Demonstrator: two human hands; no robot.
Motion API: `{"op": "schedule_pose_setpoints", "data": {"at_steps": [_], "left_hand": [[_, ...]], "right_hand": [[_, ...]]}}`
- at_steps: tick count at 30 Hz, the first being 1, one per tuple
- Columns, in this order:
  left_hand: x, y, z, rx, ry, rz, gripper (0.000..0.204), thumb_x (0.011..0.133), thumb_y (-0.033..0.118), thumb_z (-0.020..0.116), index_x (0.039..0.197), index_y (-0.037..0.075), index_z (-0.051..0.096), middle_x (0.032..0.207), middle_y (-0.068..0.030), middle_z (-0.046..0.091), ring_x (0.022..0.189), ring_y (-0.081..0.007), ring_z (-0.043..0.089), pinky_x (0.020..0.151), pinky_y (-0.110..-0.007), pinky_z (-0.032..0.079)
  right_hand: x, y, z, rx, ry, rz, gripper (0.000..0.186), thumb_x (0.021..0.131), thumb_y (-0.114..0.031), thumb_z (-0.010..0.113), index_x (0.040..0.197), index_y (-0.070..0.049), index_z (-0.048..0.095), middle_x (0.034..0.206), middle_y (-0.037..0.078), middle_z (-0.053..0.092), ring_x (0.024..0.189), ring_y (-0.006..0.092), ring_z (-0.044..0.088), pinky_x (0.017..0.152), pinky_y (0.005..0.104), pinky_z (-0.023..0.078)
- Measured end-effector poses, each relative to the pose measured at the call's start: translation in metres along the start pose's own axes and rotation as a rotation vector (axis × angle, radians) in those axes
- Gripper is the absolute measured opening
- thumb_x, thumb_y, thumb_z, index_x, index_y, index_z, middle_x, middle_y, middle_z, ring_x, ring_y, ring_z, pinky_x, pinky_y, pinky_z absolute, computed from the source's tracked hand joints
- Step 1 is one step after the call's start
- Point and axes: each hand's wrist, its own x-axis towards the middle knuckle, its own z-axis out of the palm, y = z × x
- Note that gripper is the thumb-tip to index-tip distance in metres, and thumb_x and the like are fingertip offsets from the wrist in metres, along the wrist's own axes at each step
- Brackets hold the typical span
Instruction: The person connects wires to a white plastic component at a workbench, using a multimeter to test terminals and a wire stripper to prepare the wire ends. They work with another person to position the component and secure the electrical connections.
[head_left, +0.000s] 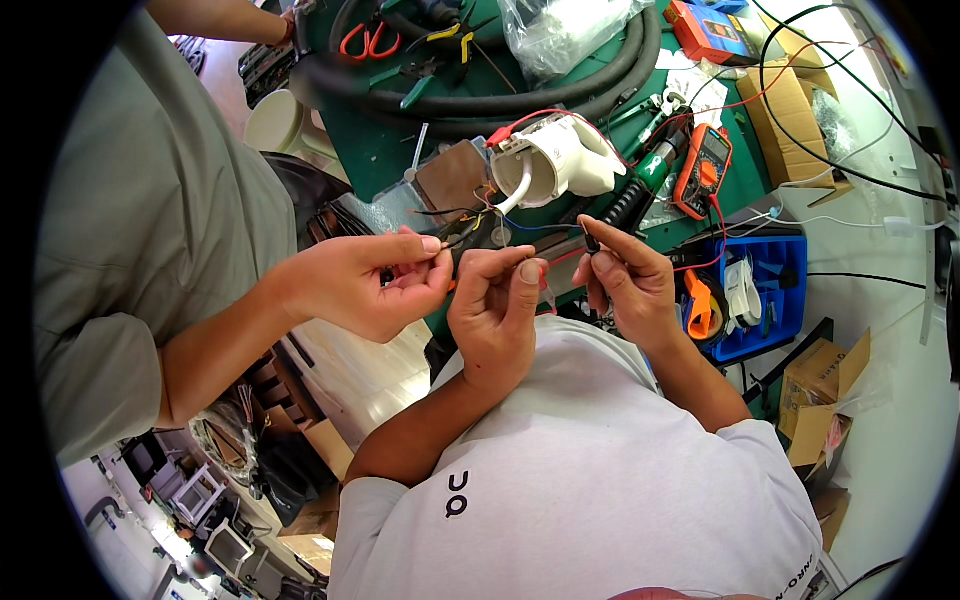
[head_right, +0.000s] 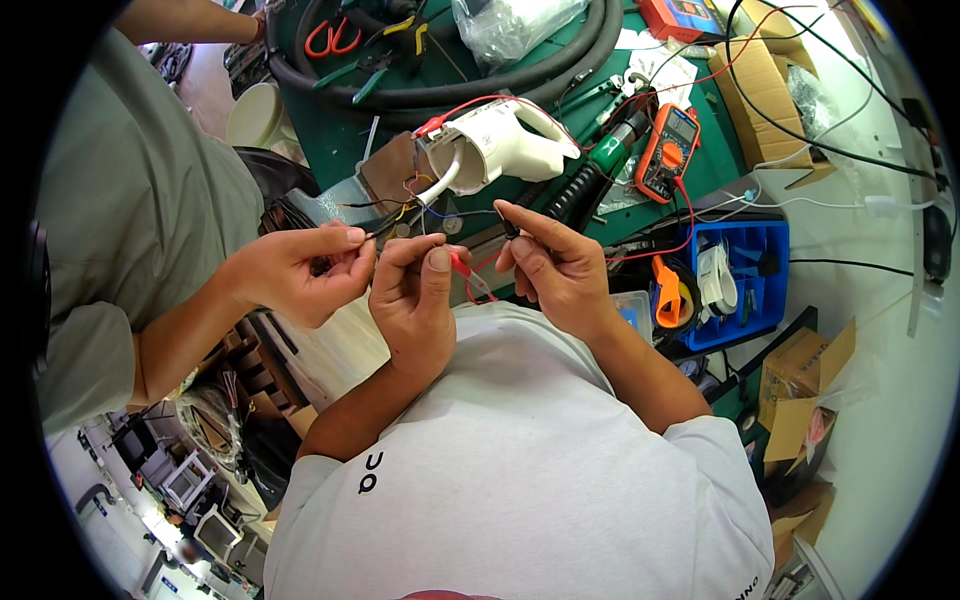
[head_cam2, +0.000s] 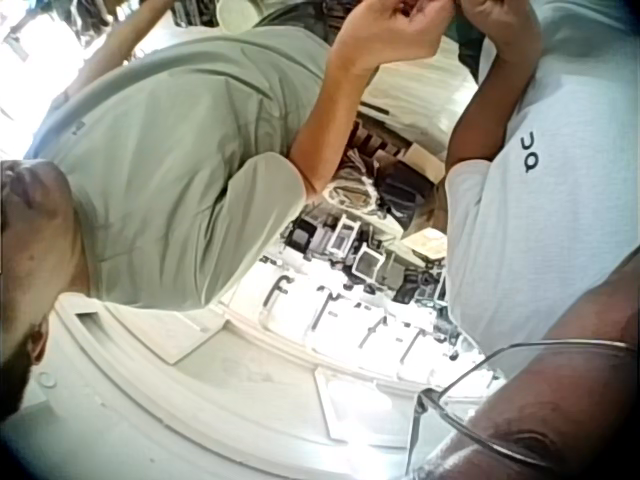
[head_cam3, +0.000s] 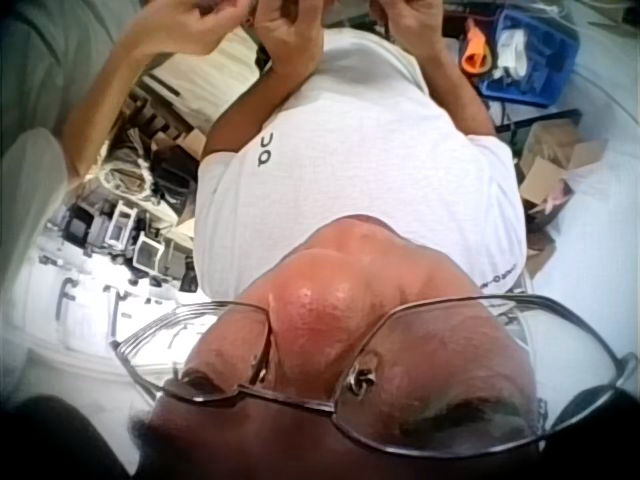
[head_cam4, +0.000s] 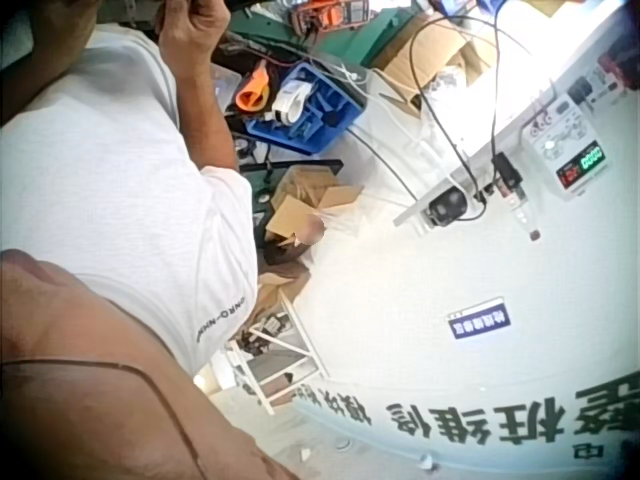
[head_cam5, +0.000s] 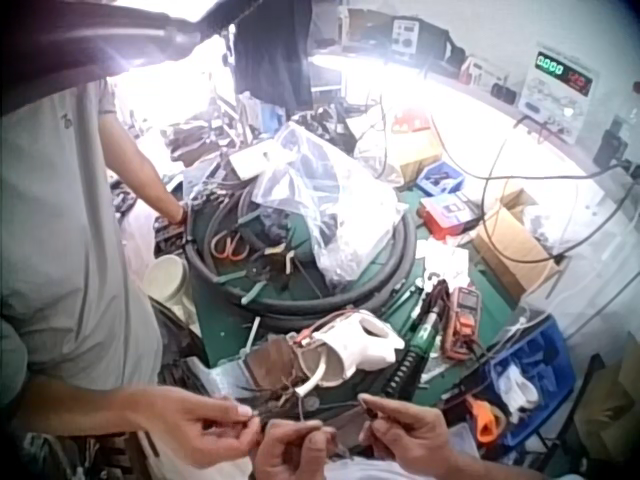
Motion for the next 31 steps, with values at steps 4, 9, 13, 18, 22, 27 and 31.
{"op": "schedule_pose_setpoints", "data": {"at_steps": [4,9,13,18,22,27,31], "left_hand": [[0.0016,0.0005,-0.0002,0.012,0.006,-0.004,0.014,0.090,0.000,0.060,0.103,-0.001,0.059,0.092,-0.0031,0.054,0.079,-0.0077,0.056,0.072,-0.020,0.045],[0.0011,0.0052,0.0037,0.013,-0.015,-0.036,0.012,0.090,0.000,0.060,0.103,0.000,0.059,0.092,-0.0028,0.055,0.079,-0.0076,0.056,0.072,-0.020,0.045],[0.0011,0.0043,0.0041,0.026,-0.006,-0.026,0.012,0.092,0.005,0.059,0.103,0.000,0.058,0.089,-0.0066,0.063,0.081,-0.0104,0.061,0.076,-0.022,0.048],[-0.0017,0.0080,0.0074,-0.007,-0.002,-0.085,0.015,0.091,0.003,0.059,0.106,0.001,0.058,0.091,-0.0047,0.062,0.079,-0.0065,0.056,0.070,-0.019,0.046],[-0.0026,0.0080,0.0083,0.020,0.007,-0.090,0.015,0.092,0.004,0.059,0.106,0.001,0.058,0.090,-0.0052,0.064,0.078,-0.0062,0.057,0.069,-0.019,0.047],[-0.0036,0.0069,0.0090,0.024,0.013,-0.081,0.014,0.092,0.006,0.059,0.105,0.001,0.058,0.089,-0.0062,0.065,0.079,-0.0077,0.059,0.071,-0.020,0.048],[-0.0037,0.0066,0.0084,0.029,0.009,-0.086,0.016,0.093,0.011,0.060,0.105,0.001,0.058,0.088,-0.0080,0.067,0.082,-0.0112,0.063,0.077,-0.023,0.049]], "right_hand": [[0.0012,-0.0014,0.0009,-0.010,0.011,-0.003,0.036,0.096,-0.008,0.052,0.132,-0.006,0.053,0.080,0.003,0.063,0.055,0.0019,0.047,0.047,0.0164,0.037],[0.0006,-0.0037,0.0012,-0.033,-0.002,0.009,0.036,0.096,-0.008,0.052,0.132,-0.007,0.053,0.080,0.002,0.062,0.056,0.0017,0.047,0.047,0.0164,0.037],[0.0003,-0.0038,0.0014,-0.030,-0.016,0.006,0.036,0.096,-0.008,0.051,0.132,-0.008,0.053,0.081,0.001,0.062,0.057,0.0015,0.047,0.048,0.0164,0.038],[-0.0004,-0.0032,0.0020,-0.071,-0.018,-0.016,0.035,0.097,-0.007,0.050,0.132,-0.007,0.053,0.081,0.001,0.062,0.057,0.0013,0.046,0.049,0.0163,0.037],[-0.0013,-0.0003,0.0004,-0.084,-0.009,-0.029,0.035,0.097,-0.009,0.050,0.132,-0.006,0.053,0.079,0.003,0.063,0.054,0.0020,0.048,0.046,0.0163,0.037],[-0.0032,-0.0010,0.0002,-0.073,-0.014,-0.003,0.035,0.097,-0.008,0.051,0.132,-0.008,0.053,0.081,0.000,0.062,0.057,0.0014,0.046,0.049,0.0164,0.037],[-0.0035,-0.0011,-0.0001,-0.045,-0.022,0.001,0.036,0.097,-0.008,0.051,0.132,-0.009,0.053,0.081,0.000,0.062,0.057,0.0014,0.046,0.049,0.0165,0.038]]}}
